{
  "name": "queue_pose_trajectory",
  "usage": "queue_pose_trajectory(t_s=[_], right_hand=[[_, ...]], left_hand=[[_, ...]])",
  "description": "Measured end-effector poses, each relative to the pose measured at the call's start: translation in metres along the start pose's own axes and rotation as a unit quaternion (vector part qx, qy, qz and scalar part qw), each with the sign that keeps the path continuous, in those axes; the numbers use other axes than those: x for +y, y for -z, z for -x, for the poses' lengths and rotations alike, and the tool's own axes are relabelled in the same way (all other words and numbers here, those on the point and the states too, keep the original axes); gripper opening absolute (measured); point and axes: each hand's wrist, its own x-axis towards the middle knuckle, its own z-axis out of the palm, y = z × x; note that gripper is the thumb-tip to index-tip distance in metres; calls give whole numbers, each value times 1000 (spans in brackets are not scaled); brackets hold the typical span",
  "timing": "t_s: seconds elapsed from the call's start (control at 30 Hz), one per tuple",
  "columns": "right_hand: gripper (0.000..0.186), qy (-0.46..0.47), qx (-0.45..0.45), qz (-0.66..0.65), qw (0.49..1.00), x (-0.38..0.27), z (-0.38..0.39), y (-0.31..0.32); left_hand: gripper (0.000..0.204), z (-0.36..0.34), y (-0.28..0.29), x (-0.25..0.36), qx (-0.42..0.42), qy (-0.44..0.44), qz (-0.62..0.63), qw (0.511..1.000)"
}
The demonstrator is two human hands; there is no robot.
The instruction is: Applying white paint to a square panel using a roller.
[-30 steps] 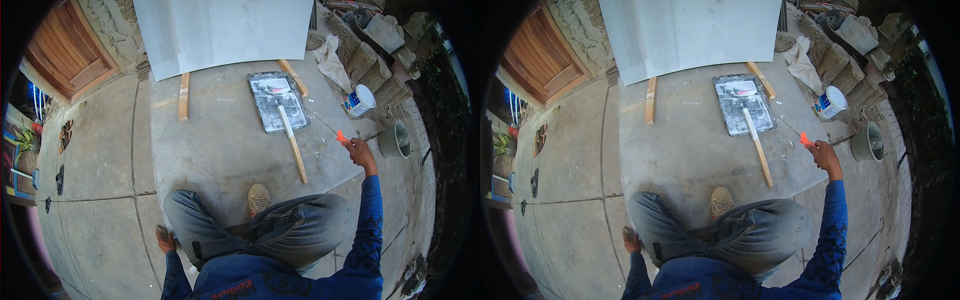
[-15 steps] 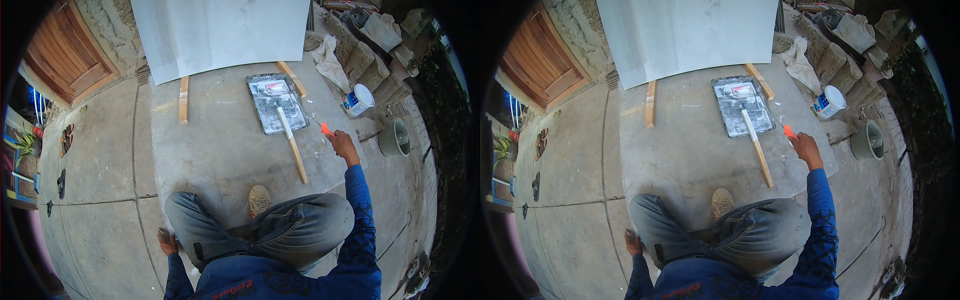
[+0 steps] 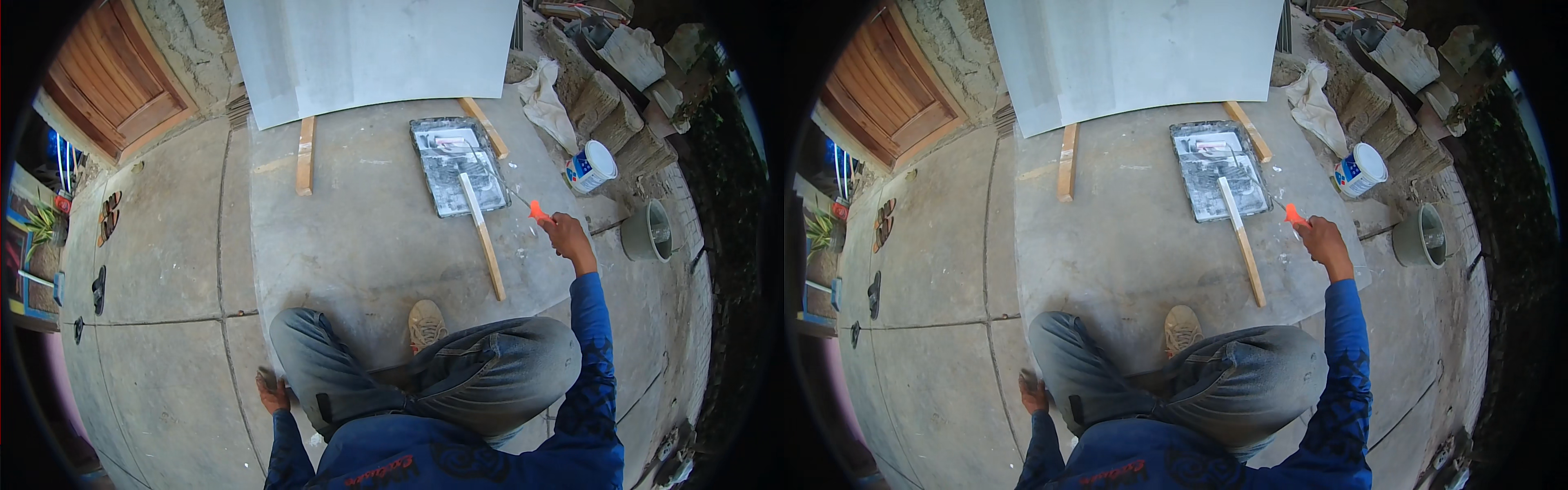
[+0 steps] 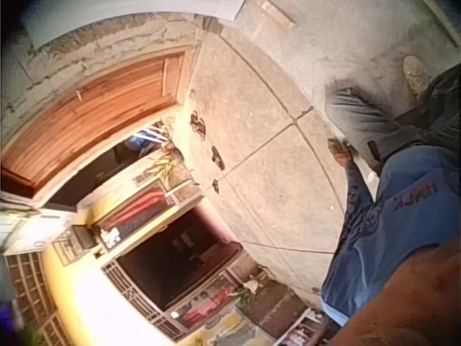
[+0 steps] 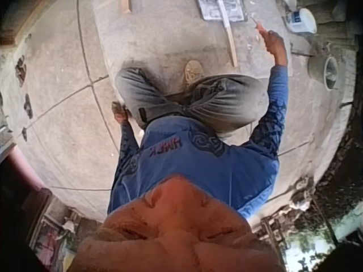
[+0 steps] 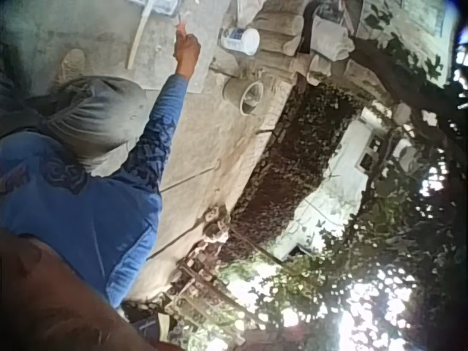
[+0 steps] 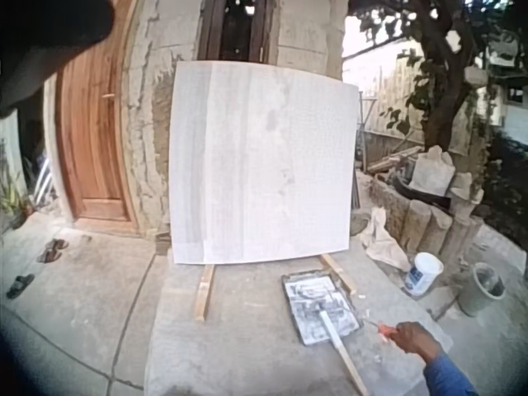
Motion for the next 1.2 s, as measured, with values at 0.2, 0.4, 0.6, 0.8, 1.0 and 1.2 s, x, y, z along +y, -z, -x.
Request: queue_pose_trajectory(t_s=[0.2, 0.4, 0.6, 0.8, 1.0, 1.2], right_hand=[[46, 8, 8, 0, 1000, 0, -1, 17], [45, -13, -3, 0, 1000, 7, -1, 4], [46, 5, -34, -13, 999, -3, 17, 26], [47, 0, -49, 8, 999, -23, 12, 12], [46, 5, -47, 22, 999, -26, 22, 25], [44, -7, -47, 26, 999, -22, 40, 47]], left_hand=[[77, -1, -2, 2, 13, -4, -39, 999], [74, 2, 5, 16, 15, 2, 23, 1000], [71, 7, 9, 7, 44, 1, 29, 999], [72, 1, 3, 9, 42, -8, 21, 999], [72, 5, 12, 8, 40, 45, 53, 997], [70, 7, 6, -6, 56, 15, 33, 998]])
